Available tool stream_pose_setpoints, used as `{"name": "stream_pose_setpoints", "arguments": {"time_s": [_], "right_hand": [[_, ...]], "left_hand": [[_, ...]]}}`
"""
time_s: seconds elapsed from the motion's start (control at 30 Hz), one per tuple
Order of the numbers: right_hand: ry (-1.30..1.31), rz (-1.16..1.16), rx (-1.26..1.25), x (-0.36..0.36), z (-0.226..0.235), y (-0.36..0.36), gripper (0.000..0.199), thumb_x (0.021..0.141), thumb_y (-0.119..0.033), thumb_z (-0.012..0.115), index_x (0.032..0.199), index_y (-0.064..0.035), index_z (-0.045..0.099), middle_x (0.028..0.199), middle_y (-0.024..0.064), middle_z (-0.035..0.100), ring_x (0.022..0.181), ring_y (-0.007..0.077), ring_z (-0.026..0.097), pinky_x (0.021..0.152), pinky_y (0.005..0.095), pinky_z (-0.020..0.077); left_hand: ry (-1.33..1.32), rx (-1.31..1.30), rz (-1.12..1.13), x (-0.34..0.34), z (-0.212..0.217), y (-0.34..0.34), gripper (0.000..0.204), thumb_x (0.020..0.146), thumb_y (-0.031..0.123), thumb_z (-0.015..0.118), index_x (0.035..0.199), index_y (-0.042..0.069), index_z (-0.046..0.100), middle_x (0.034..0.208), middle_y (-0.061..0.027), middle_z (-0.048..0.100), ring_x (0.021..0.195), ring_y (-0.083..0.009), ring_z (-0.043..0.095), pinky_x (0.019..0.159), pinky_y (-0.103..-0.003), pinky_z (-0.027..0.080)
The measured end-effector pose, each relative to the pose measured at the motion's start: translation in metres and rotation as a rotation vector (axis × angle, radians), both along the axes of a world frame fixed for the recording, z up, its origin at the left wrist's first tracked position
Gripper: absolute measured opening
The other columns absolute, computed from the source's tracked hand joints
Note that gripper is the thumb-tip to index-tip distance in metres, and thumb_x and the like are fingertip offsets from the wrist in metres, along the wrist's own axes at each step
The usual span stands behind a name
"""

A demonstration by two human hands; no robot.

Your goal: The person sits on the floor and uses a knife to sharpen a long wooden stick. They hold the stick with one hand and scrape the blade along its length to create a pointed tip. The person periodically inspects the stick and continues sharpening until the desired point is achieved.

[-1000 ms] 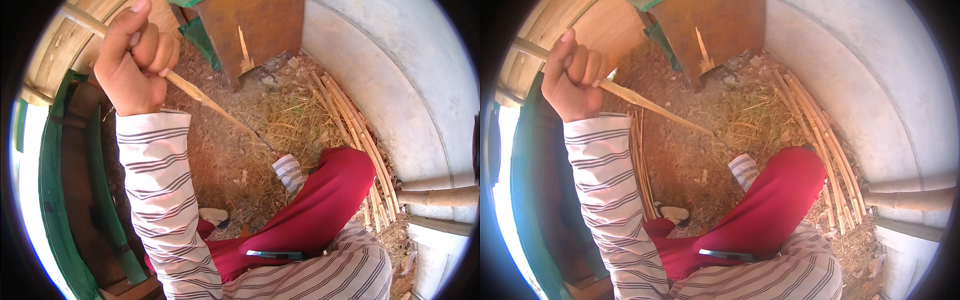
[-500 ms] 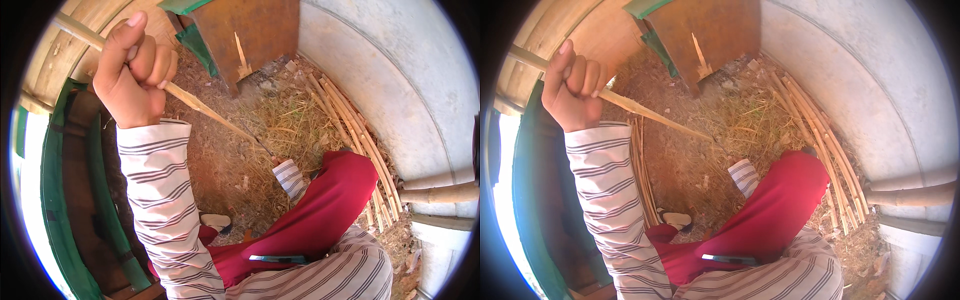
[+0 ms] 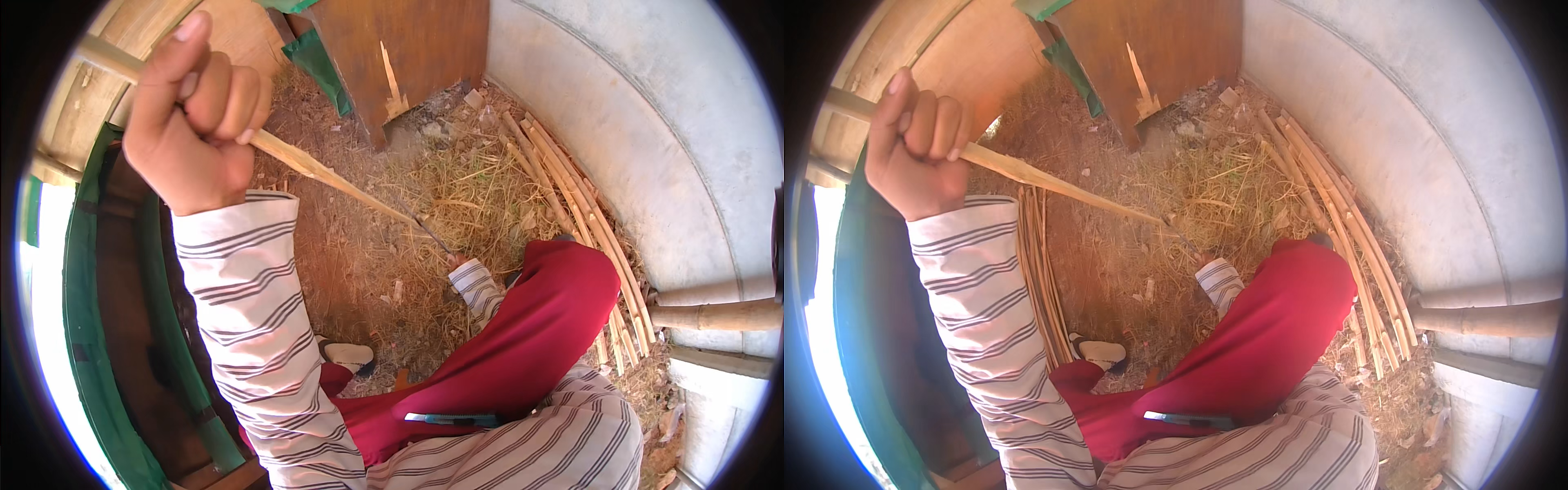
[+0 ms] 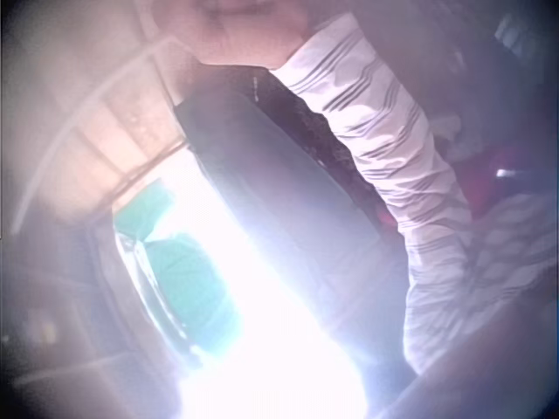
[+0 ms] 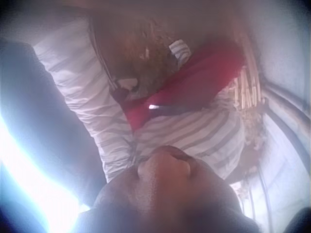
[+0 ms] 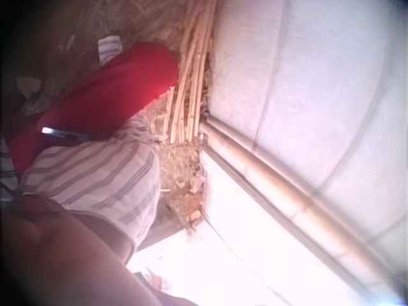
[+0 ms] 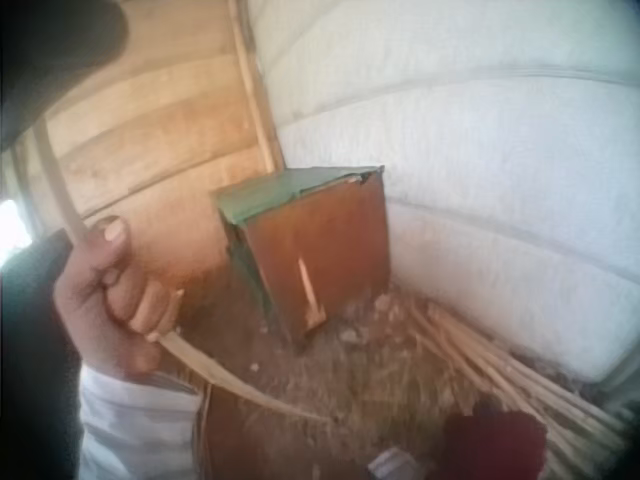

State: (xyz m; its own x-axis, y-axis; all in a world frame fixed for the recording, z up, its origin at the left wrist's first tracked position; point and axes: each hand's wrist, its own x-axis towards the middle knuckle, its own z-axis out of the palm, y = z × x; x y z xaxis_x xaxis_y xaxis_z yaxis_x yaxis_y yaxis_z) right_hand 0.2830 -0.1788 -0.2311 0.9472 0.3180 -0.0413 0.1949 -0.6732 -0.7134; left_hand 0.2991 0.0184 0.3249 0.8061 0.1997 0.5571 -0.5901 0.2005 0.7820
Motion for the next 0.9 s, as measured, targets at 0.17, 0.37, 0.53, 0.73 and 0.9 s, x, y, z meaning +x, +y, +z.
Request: {"name": "stream_pose_setpoints", "arguments": {"time_s": [0.17,0.37,0.53,0.73,0.9], "right_hand": [[0.301,-0.106,0.371,-0.012,0.041,0.018,0.041,0.100,-0.039,0.051,0.076,-0.0054,0.058,0.058,0.0122,0.049,0.052,0.0294,0.043,0.052,0.0425,0.0364],[0.166,0.015,0.221,-0.021,0.100,0.028,0.039,0.100,-0.033,0.051,0.073,-0.0044,0.055,0.054,0.0143,0.042,0.048,0.0271,0.042,0.049,0.0428,0.0350],[0.007,0.102,0.240,-0.023,0.156,0.012,0.026,0.100,-0.026,0.052,0.085,-0.0046,0.056,0.054,0.0136,0.043,0.048,0.0269,0.047,0.048,0.0423,0.0366],[-0.024,-0.001,0.161,-0.031,0.019,-0.025,0.020,0.100,-0.025,0.051,0.092,-0.0072,0.057,0.061,0.0105,0.047,0.051,0.0238,0.045,0.048,0.0404,0.0358],[0.378,-0.107,0.271,-0.026,0.031,-0.008,0.039,0.099,-0.037,0.053,0.073,-0.0072,0.056,0.052,0.0070,0.038,0.047,0.0189,0.038,0.047,0.0395,0.0320]], "left_hand": [[0.022,0.003,0.103,-0.011,-0.005,0.010,0.039,0.091,0.017,0.060,0.061,0.015,0.034,0.044,0.0041,0.020,0.036,-0.0098,0.014,0.039,-0.030,0.015],[0.014,0.013,0.051,-0.007,-0.006,0.014,0.040,0.092,0.016,0.058,0.061,0.016,0.033,0.043,0.0045,0.020,0.036,-0.0097,0.014,0.039,-0.029,0.015],[0.008,0.012,0.021,-0.007,-0.006,0.016,0.039,0.096,0.016,0.052,0.062,0.016,0.034,0.044,0.0060,0.020,0.037,-0.0089,0.014,0.040,-0.028,0.019],[0.016,-0.006,-0.019,-0.001,0.001,0.000,0.041,0.095,0.015,0.052,0.060,0.017,0.032,0.044,0.0060,0.019,0.037,-0.0094,0.014,0.040,-0.028,0.018],[0.023,-0.005,-0.020,-0.008,-0.011,0.016,0.041,0.094,0.016,0.053,0.060,0.017,0.031,0.044,0.0060,0.018,0.037,-0.0091,0.014,0.039,-0.029,0.017]]}}
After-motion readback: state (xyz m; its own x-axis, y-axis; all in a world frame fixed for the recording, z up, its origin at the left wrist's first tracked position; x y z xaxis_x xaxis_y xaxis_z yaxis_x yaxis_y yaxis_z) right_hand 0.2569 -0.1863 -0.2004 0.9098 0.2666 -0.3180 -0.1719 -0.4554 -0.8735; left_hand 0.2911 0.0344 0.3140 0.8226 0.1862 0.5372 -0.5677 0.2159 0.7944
